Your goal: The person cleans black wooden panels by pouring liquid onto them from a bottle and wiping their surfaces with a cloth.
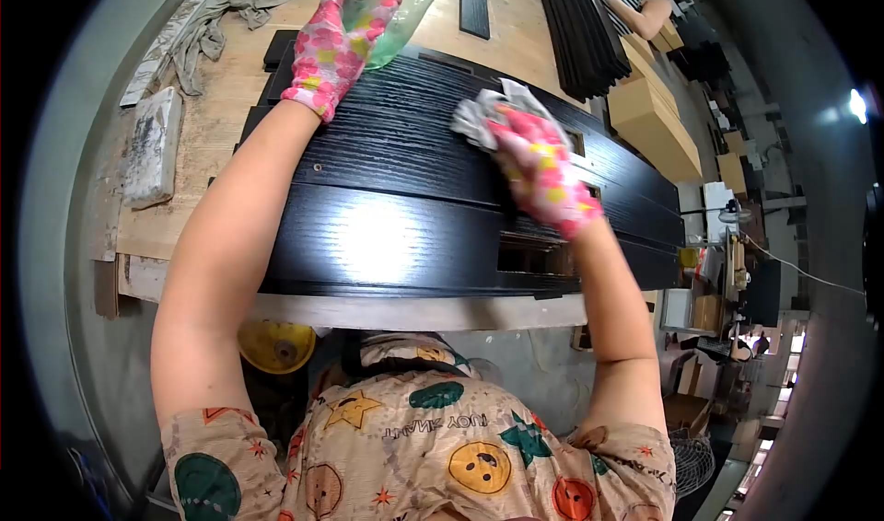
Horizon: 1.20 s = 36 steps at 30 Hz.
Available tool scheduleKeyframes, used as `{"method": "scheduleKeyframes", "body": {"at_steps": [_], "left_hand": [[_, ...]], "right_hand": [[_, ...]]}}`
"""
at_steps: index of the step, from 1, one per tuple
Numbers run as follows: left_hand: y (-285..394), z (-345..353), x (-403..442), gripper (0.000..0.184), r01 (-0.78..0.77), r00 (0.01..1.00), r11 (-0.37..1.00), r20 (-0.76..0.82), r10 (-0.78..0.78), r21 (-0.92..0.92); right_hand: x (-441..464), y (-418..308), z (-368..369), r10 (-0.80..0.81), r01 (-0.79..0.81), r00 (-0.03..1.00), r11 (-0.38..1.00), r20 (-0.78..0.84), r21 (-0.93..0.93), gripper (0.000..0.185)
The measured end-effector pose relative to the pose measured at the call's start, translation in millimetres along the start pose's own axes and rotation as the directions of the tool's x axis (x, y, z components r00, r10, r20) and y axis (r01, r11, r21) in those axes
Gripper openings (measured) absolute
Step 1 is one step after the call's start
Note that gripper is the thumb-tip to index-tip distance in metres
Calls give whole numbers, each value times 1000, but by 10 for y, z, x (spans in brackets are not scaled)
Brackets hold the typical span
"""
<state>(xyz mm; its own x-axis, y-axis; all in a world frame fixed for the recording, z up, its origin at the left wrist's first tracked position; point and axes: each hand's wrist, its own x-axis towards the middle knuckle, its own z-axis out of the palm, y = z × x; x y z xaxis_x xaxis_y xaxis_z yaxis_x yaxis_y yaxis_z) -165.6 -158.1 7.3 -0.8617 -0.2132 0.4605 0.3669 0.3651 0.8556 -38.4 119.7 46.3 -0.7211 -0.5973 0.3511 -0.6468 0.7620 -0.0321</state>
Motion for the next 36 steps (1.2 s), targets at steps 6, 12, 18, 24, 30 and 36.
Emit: {"method": "scheduleKeyframes", "body": {"at_steps": [6,12,18,24,30,36], "left_hand": [[-182,46,55,62,12,997,999,76,-9,-43],[-640,42,137,67,-289,957,950,9,290,116],[-410,-5,128,56,100,981,859,196,1,-502],[-675,24,210,58,-37,993,943,94,72,-330],[-733,36,175,50,-197,974,976,101,205,-89],[-411,-25,162,41,-194,972,968,164,168,160]], "right_hand": [[-2141,1313,-668,498,-528,847,746,-188,-406,27],[-858,-555,-90,475,-478,866,878,-157,21,43],[-979,-943,-397,313,-318,948,943,61,101,58],[-2167,-202,-505,820,-879,424,474,-385,42,39],[-763,-830,-233,508,-518,855,846,-108,-125,38],[-883,-528,-668,495,-469,868,793,37,388,31]]}}
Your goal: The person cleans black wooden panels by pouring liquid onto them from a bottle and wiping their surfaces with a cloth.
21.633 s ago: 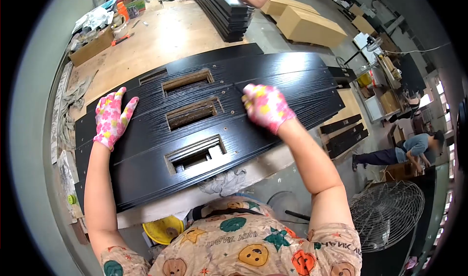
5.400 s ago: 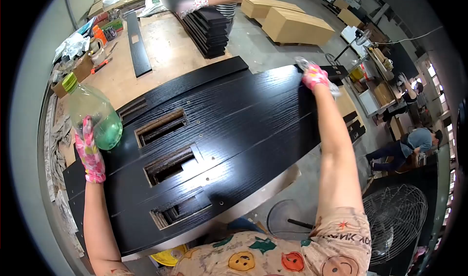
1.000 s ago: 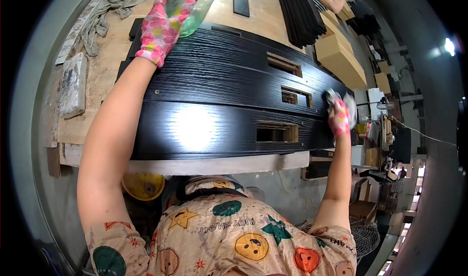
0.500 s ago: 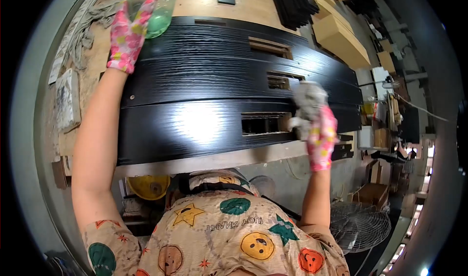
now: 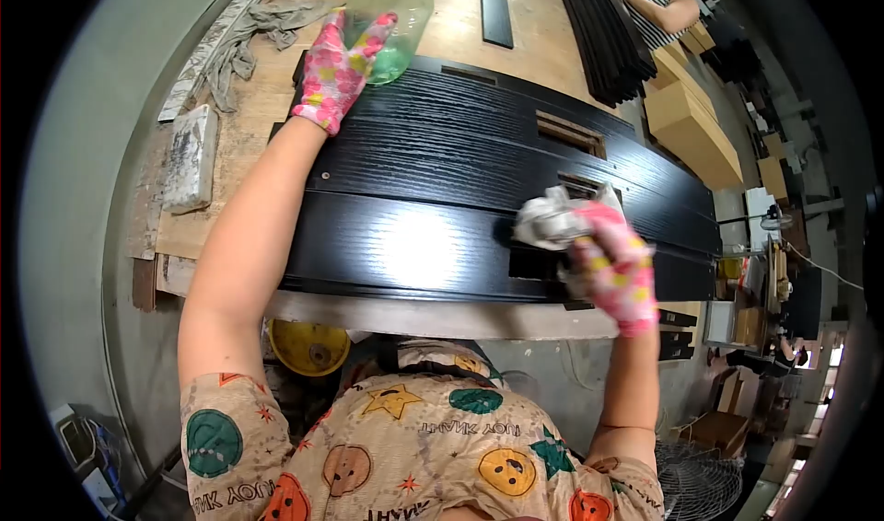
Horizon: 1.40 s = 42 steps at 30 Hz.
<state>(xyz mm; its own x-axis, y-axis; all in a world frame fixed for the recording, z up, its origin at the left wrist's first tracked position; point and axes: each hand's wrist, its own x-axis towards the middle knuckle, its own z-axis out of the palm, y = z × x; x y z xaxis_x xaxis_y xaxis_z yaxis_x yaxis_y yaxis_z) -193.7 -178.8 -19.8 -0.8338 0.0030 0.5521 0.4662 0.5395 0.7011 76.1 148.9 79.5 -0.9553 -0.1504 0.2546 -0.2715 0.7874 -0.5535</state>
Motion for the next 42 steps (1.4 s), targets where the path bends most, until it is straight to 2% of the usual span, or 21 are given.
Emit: {"method": "scheduleKeyframes", "body": {"at_steps": [2,3,5,6,9,13,14,16,17,18,19,21,23,26,29,32,35,37,39,41,42], "left_hand": [[-304,114,13,60,-179,982,947,-106,155,-267],[80,2,-37,52,146,986,588,73,-147,-795],[-109,22,1,45,-53,997,874,-79,17,-483],[-162,0,11,43,14,998,884,-44,-40,-467],[33,-109,-7,41,143,988,636,73,-135,-758],[373,-173,-77,51,208,973,713,63,-224,-670],[187,-141,-89,67,206,963,526,77,-257,-825],[170,-230,-34,70,317,948,826,138,-286,-466],[406,-178,-117,60,234,954,596,65,-292,-768],[551,-239,-90,62,282,928,442,125,-351,-852],[228,-243,14,61,188,982,809,77,-175,-556],[172,-351,-26,60,165,967,494,40,-253,-853],[608,-618,-170,58,82,956,555,-91,-278,-828],[1056,-1155,-480,60,91,926,642,-172,-335,-761],[1083,-1500,-1105,48,16,870,817,-395,-296,-576],[1215,-1750,-1829,35,240,851,968,-465,-246,-73],[1647,-1629,-2221,40,280,745,859,-468,-476,-428],[1766,-1526,-2416,42,267,758,852,-449,-474,-450],[1806,-1404,-2559,48,343,841,850,-272,-468,-400],[1903,-1293,-2561,47,364,865,866,-222,-451,-342],[1972,-1278,-2511,42,370,875,878,-203,-439,-304]], "right_hand": [[-128,70,-414,139,-117,975,984,-173,133,30],[-230,197,-587,145,-150,967,989,-209,-12,31],[-504,384,-714,387,-357,917,903,-93,241,33],[-640,608,-725,147,-146,989,971,-7,-190,35],[-723,461,-310,-115,136,990,924,80,-357,43],[-402,-58,352,-432,436,890,900,143,5,48],[-328,-95,372,-469,467,872,883,140,49,46],[-191,-49,380,-565,546,819,821,101,169,43],[-152,106,289,-608,580,791,780,66,234,42],[-124,206,137,-561,531,825,812,71,243,39],[6,291,-53,-588,581,808,806,44,110,33],[99,473,-308,-346,345,938,938,38,28,30],[313,612,-400,-355,353,934,934,-43,-46,35],[367,334,-325,-748,766,634,642,196,-31,41],[135,258,93,-842,887,403,456,359,73,40],[323,251,120,-813,839,453,528,366,134,47],[558,222,-3,-750,629,548,661,371,409,28],[1003,452,-70,-829,805,526,557,189,206,24],[1421,596,-82,-444,424,893,885,75,191,26],[1912,1030,9,-339,316,939,913,-50,-258,25],[1918,1092,75,-102,116,987,987,122,-109,24]]}}
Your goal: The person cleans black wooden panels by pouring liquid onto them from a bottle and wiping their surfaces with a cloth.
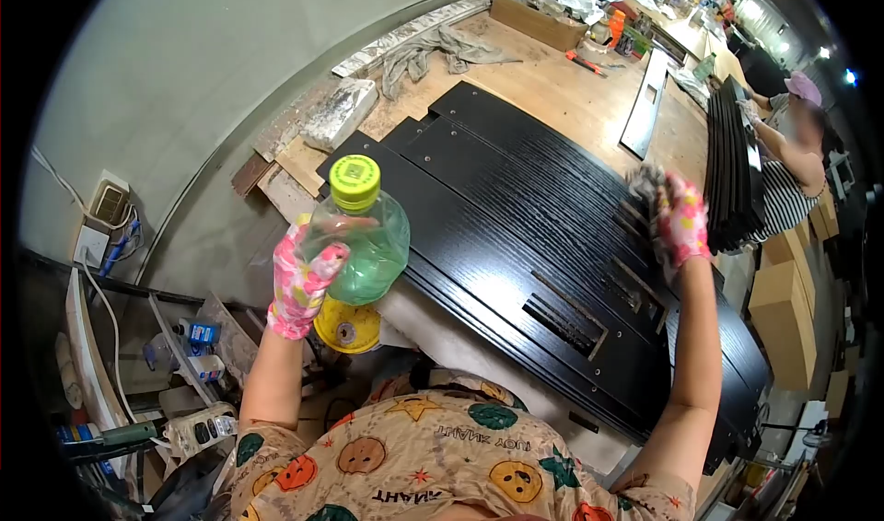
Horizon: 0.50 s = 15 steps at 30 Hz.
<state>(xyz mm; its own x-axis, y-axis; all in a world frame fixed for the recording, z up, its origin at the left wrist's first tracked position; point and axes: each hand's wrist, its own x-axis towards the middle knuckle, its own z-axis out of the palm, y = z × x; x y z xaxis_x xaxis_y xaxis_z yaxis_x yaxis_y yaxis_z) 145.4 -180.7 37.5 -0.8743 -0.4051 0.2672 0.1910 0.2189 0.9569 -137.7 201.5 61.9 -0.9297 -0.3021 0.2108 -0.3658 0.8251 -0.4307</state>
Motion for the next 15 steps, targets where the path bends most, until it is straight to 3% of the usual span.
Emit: {"method": "scheduleKeyframes", "body": {"at_steps": [1,2,4,5,7,8,10,11,13,15], "left_hand": [[75,-4,38,42,-12,1000,1000,-7,12,-4],[144,5,99,38,56,998,960,-21,-64,-275],[149,24,188,33,-83,992,995,-98,77,-64],[263,56,281,29,-109,992,994,-60,108,-17],[298,103,456,29,-271,952,894,-36,303,357],[262,69,570,29,-263,953,894,-44,298,363],[178,0,820,38,-530,799,412,273,536,741],[187,-6,884,38,-529,799,409,275,534,743],[217,14,1000,44,-481,818,251,327,474,840],[276,63,1065,45,-532,777,192,384,499,825]], "right_hand": [[27,52,79,182,-215,957,967,225,134,24],[-102,137,268,-243,219,970,880,-4,-421,21],[-223,18,217,-284,253,956,925,-74,-285,25],[-225,60,223,-286,265,954,945,-93,-191,27],[-268,77,252,-340,303,927,927,-156,-220,29],[-280,66,270,-353,311,918,923,-178,-227,29],[-298,61,307,-360,315,911,922,-200,-225,29],[-301,67,316,-369,318,904,917,-214,-241,29],[-321,44,304,-370,310,899,915,-233,-258,29],[-337,-5,278,-348,287,914,918,-209,-273,29]]}}
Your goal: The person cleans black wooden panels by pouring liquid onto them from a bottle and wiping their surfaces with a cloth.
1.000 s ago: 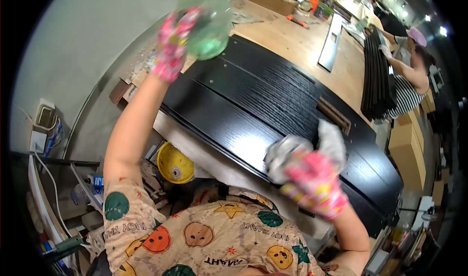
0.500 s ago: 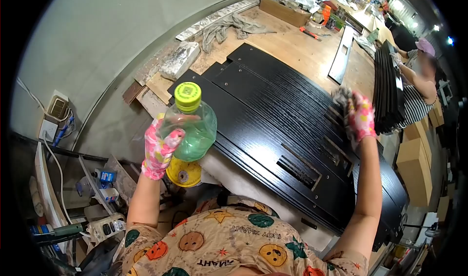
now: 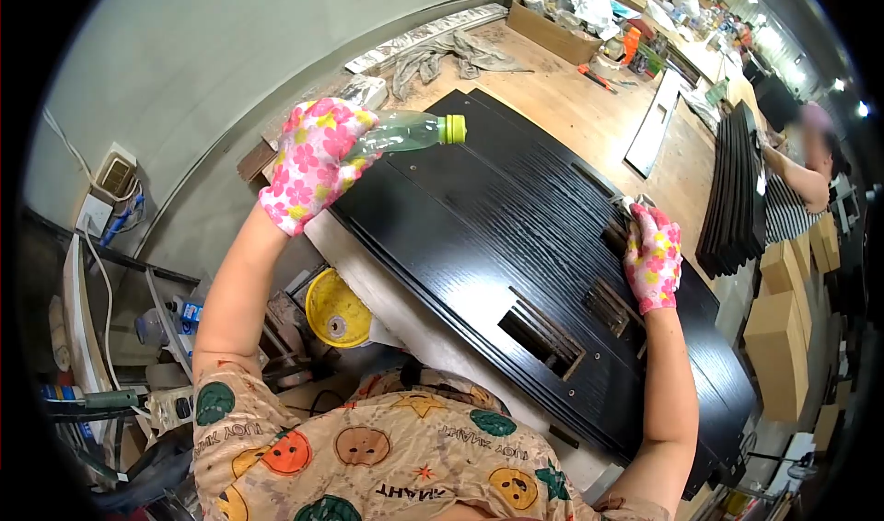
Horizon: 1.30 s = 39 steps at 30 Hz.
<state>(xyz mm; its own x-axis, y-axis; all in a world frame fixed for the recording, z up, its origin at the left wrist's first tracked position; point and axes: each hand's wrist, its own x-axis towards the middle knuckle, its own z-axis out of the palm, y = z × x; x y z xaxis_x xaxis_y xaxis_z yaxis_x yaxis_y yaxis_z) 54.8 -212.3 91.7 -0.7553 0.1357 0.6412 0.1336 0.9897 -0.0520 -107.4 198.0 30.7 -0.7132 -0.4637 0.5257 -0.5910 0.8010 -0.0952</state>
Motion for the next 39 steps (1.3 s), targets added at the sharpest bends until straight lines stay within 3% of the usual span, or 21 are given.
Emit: {"method": "scheduleKeyframes", "body": {"at_steps": [3,11,21,26,28,32,39], "left_hand": [[94,34,109,46,-139,990,990,36,139,7],[29,97,271,45,-134,987,987,98,125,93],[-200,-26,93,46,2,978,971,203,-52,239],[-220,-73,-23,43,-25,980,968,198,-25,249],[-233,-66,-38,42,19,983,941,165,-79,339],[-180,-136,-53,42,9,983,948,170,-66,319],[195,-265,-119,42,-131,982,977,160,104,168]], "right_hand": [[-14,16,8,2,-2,1000,1000,5,4,30],[-6,11,8,21,-22,1000,1000,23,19,30],[-9,44,30,13,-14,1000,1000,9,26,31],[-9,67,48,10,-10,1000,1000,12,24,31],[-11,71,51,10,-10,1000,1000,22,27,31],[-7,63,39,4,-4,1000,1000,26,5,32],[-13,62,31,15,-14,999,1000,47,-8,33]]}}
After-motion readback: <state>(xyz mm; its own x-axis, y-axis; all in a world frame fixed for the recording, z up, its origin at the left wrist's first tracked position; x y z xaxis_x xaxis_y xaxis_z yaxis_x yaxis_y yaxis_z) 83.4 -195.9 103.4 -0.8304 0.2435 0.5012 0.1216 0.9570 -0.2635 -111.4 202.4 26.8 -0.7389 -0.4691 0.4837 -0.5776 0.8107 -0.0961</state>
